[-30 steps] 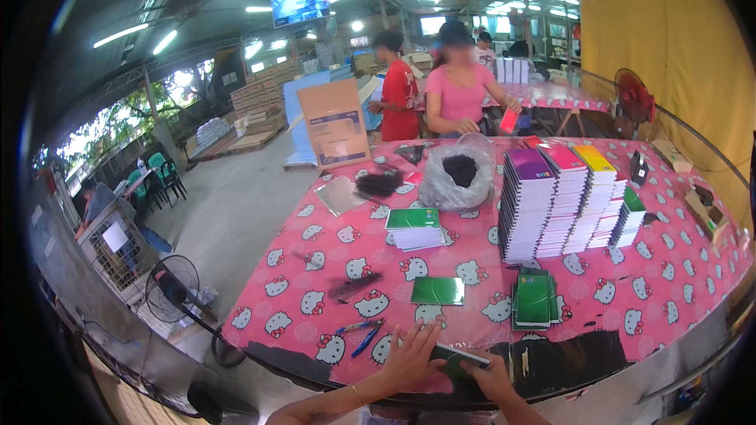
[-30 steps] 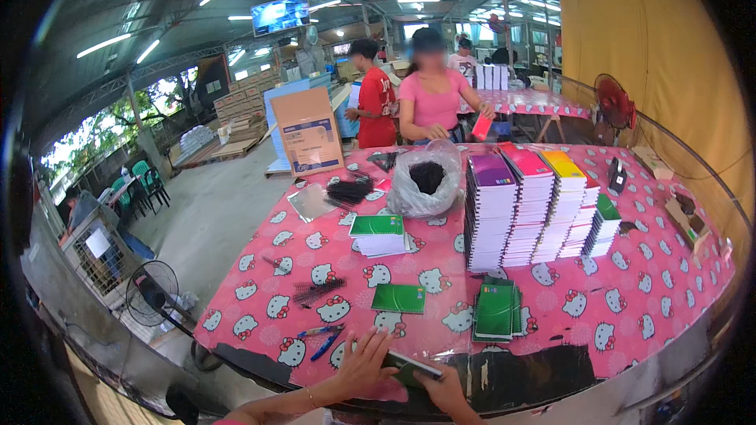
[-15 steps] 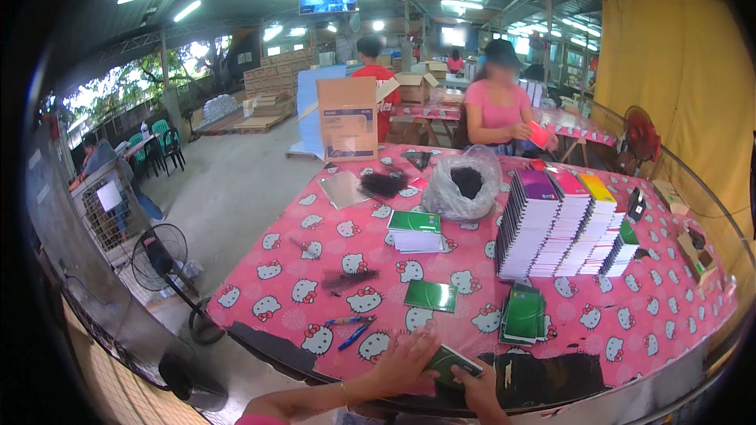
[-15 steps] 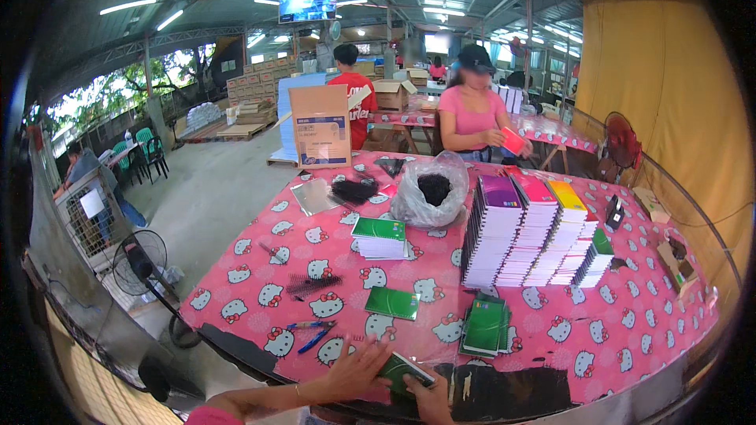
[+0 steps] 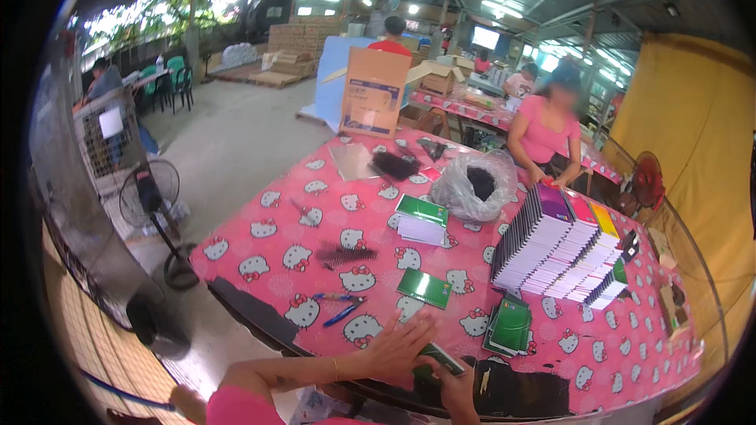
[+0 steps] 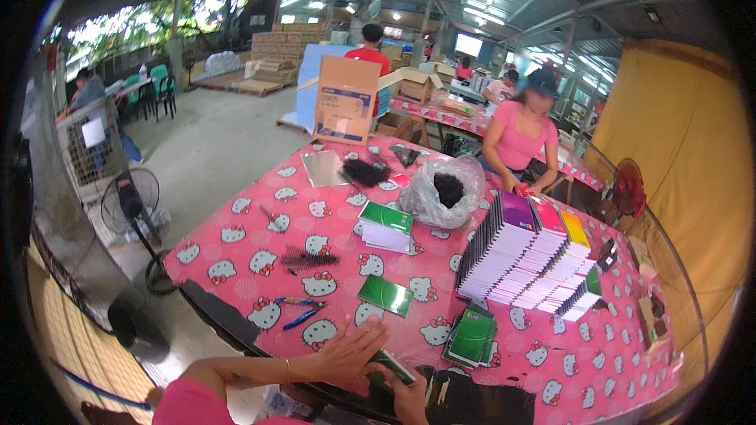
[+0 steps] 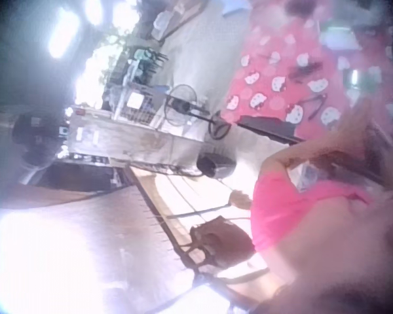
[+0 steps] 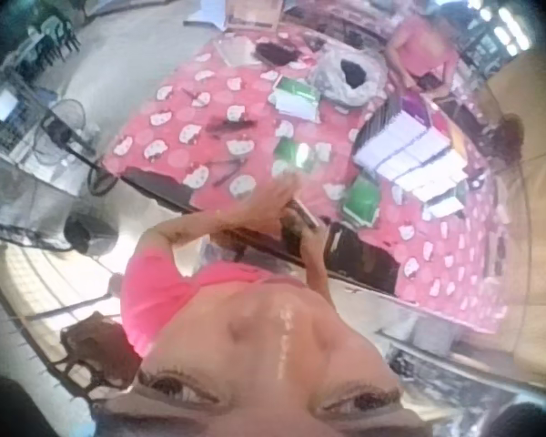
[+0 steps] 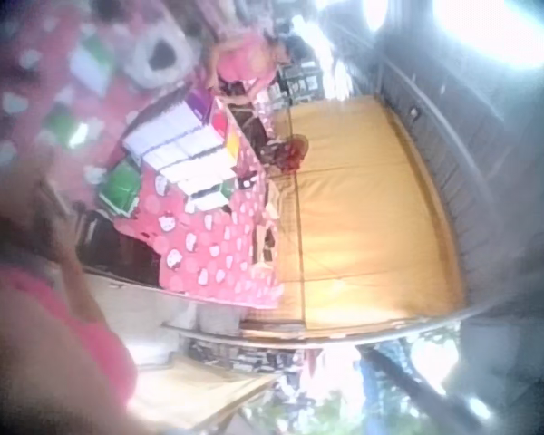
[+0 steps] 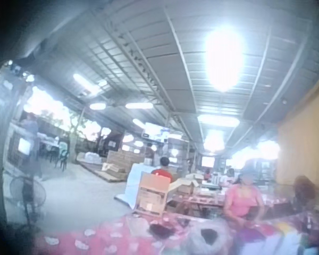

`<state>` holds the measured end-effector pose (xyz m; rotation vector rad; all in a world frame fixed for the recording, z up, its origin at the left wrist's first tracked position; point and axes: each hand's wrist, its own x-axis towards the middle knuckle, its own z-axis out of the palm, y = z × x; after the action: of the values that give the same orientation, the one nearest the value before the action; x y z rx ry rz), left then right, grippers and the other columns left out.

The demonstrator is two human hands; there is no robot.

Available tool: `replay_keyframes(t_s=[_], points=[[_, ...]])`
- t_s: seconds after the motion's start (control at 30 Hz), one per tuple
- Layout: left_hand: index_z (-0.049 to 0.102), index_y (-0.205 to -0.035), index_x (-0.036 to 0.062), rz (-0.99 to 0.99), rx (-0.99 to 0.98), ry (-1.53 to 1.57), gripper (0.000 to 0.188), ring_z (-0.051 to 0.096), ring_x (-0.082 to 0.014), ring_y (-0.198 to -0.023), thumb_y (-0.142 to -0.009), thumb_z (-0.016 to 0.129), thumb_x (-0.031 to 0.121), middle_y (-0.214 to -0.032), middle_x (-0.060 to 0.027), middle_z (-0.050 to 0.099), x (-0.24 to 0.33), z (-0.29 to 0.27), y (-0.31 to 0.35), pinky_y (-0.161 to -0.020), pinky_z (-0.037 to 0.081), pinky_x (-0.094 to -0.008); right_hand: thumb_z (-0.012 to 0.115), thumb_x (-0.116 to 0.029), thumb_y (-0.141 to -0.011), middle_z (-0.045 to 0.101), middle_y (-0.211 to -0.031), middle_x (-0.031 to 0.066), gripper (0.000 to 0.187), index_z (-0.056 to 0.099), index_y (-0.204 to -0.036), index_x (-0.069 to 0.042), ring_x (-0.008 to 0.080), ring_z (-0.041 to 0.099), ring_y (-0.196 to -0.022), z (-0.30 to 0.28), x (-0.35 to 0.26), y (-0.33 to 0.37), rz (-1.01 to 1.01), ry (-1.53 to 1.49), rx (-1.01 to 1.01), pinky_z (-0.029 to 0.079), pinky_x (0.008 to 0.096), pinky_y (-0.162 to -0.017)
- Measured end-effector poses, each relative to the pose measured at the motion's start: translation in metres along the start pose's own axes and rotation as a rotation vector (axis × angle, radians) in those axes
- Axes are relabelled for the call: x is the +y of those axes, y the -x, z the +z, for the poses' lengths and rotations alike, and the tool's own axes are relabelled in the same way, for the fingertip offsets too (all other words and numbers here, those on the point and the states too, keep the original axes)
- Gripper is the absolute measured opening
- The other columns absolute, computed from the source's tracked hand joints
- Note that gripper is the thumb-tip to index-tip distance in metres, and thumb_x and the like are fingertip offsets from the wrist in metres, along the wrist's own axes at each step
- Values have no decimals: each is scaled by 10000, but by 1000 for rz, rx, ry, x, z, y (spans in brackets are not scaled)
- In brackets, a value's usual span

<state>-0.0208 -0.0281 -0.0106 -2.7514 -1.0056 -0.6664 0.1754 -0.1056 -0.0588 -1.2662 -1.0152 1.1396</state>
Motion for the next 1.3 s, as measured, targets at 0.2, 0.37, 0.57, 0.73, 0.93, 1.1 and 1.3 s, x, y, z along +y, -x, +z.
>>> replay_keyframes(t_s=[0.2, 0.37, 0.57, 0.73, 0.93, 1.1, 1.3], points=[[384, -1503, 28, 44, 57, 32, 784, 249, -337, -1498, -969, 469, 597, -1564, -170, 364, 6, 3, 4, -1138, 224, -630, 733, -43, -859, 697, -880, 19, 245, 707, -1092, 32, 86, 621, -772, 9, -20, -3, -2, -162, 32, 503, 256, -704], [367, -1510, 16, 78, -57, 215, 801, 266, -347, -1489, -960, 497, 583, -1576, -194, 341, 12, 11, 21, -1150, 217, -617, 733, -38, -859, 700, -874, 11, 214, 714, -1063, 21, 87, 621, -752, 5, -22, -7, -24, -116, 6, 495, 245, -692], [386, -1493, -7, 39, -21, -28, 785, 316, -316, -1470, -956, 516, 551, -1564, -161, 378, 4, -25, -8, -1202, 167, -537, 740, -41, -860, 703, -874, 11, 190, 725, -1041, 15, 83, 613, -768, -2, -5, -14, -48, -29, -37, 471, 236, -694], [372, -1505, 9, 60, 48, 279, 744, 263, -342, -1495, -982, 495, 524, -1578, -186, 348, 16, 26, 25, -1171, 185, -594, 739, -41, -846, 706, -870, 3, 198, 727, -1036, 14, 79, 616, -790, 13, -33, -8, -29, -152, 38, 467, 232, -698], [392, -1495, 18, 76, 1, 179, 724, 293, -341, -1482, -987, 486, 526, -1587, -181, 341, 11, 7, 14, -1163, 208, -595, 734, -53, -858, 688, -845, -18, 192, 733, -1040, 8, 58, 593, -780, 3, -19, -15, -41, -68, -50, 458, 225, -693], [469, -1418, 14, 83, 19, 89, 587, 363, -309, -1438, -1012, 480, 438, -1494, -156, 451, 5, 2, -10, -1181, 204, -568, 737, -46, -877, 710, -947, 5, 320, 711, -1192, 4, 76, 609, -853, -5, 0, -17, 50, 107, -105, 494, 242, -782], [595, -1242, 66, 143, -45, 250, 425, 553, -249, -1270, -985, 568, 404, -1265, -93, 622, -12, 7, -10, -1165, 209, -616, 720, -53, -899, 712, -951, 16, 305, 702, -1196, 12, 70, 601, -855, -1, -5, -15, -76, 136, -126, 494, 247, -769]])
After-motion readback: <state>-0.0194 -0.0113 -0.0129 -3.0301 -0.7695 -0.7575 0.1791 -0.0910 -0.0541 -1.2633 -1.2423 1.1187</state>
